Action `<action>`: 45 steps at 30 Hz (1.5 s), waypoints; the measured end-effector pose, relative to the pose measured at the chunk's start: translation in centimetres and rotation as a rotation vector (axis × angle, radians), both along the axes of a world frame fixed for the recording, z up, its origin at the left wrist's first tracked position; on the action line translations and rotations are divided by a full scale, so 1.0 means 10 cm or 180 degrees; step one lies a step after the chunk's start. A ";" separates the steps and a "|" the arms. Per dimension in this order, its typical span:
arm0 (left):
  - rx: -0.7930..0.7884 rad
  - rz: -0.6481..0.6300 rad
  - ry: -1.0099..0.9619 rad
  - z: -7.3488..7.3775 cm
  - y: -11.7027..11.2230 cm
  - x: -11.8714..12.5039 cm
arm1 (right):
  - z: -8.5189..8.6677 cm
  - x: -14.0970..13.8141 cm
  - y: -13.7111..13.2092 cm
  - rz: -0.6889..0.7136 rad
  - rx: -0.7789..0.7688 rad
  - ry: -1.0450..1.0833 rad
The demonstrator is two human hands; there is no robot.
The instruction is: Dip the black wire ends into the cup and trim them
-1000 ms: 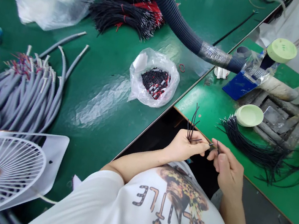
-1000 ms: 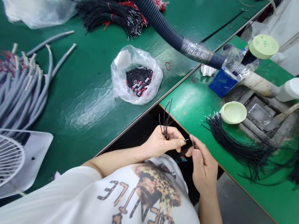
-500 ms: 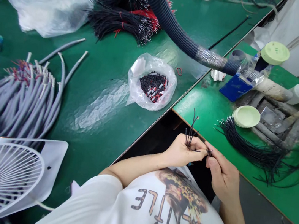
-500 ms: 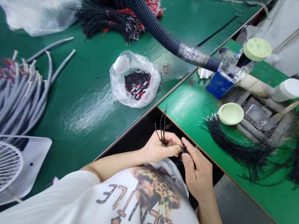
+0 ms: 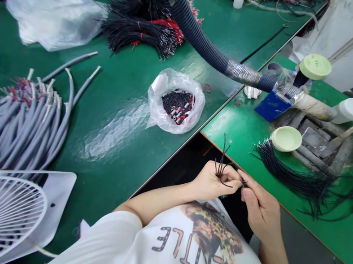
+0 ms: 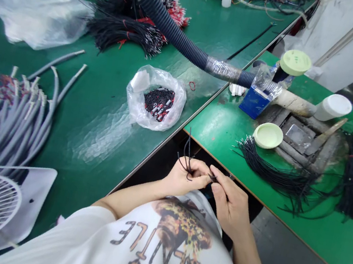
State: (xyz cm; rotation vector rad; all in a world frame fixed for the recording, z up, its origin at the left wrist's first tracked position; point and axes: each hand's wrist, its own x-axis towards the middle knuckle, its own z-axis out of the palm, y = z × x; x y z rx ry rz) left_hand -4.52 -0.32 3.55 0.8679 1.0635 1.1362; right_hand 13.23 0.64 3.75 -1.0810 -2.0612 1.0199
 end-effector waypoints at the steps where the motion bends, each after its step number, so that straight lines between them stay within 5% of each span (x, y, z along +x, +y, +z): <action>1: 0.0027 0.0006 0.0031 -0.01 0.00 0.00 | 0.00 0.00 0.00 -0.0003 0.0016 0.0003; 13: 0.0284 0.0015 0.0033 -0.04 -0.01 0.00 | -0.01 -0.01 -0.02 0.0050 -0.0019 0.0060; 45: -0.0141 0.0389 -0.0028 -0.07 -0.03 -0.01 | -0.05 0.02 -0.01 -0.0050 -0.0087 0.0131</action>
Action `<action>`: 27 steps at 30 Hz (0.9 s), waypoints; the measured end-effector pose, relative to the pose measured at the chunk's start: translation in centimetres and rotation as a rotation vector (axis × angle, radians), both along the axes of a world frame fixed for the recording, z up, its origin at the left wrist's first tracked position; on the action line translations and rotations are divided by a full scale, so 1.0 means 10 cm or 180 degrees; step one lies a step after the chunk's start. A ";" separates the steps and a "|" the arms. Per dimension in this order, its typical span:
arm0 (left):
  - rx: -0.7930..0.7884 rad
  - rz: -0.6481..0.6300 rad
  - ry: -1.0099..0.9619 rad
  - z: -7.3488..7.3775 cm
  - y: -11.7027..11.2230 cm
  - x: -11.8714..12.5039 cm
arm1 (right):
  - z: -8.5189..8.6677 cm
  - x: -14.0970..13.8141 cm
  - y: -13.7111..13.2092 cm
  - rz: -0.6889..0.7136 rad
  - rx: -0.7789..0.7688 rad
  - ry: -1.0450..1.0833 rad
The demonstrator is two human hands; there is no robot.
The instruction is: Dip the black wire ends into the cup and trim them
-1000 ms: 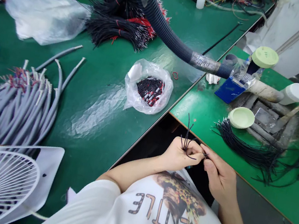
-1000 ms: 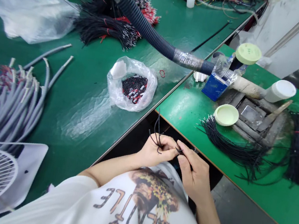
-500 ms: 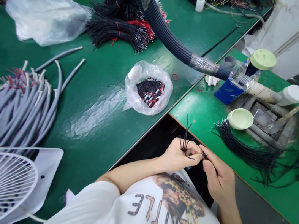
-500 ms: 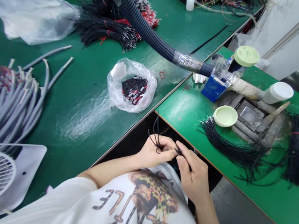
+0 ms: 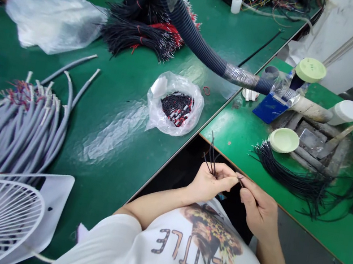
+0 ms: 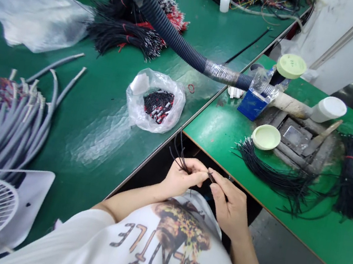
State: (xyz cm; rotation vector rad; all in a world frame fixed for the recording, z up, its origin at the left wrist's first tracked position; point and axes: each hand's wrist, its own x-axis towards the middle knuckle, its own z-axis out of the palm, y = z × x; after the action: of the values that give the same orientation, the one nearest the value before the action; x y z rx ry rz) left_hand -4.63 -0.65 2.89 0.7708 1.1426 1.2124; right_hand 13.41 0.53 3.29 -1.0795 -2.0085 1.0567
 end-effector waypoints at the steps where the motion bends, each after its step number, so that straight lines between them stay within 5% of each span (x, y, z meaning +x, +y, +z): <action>1: 0.0010 0.0049 0.0057 -0.01 0.00 -0.02 | -0.01 0.03 0.00 -0.0032 -0.0112 -0.0015; 9: -0.0087 -0.0215 -0.0010 0.00 0.02 0.00 | 0.02 -0.01 0.08 -0.0716 -0.0713 0.0213; 18: -0.0173 -0.0299 -0.0152 0.00 0.02 -0.01 | 0.02 -0.22 0.01 -0.1222 -0.0198 0.0466; 22: -0.0172 -0.0396 -0.0323 -0.04 0.03 -0.03 | 0.05 -0.17 -0.01 -0.0913 0.0505 -0.0087; 27: -0.0244 -0.0661 -0.0299 0.00 0.05 -0.07 | 0.12 -0.02 0.10 0.0156 0.1251 -0.0823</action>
State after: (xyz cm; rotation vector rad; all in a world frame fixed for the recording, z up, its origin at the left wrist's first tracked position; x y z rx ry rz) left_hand -5.31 -0.18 2.86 0.7471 1.0001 1.0154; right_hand 13.23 1.54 4.51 -0.9949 -2.3310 0.5275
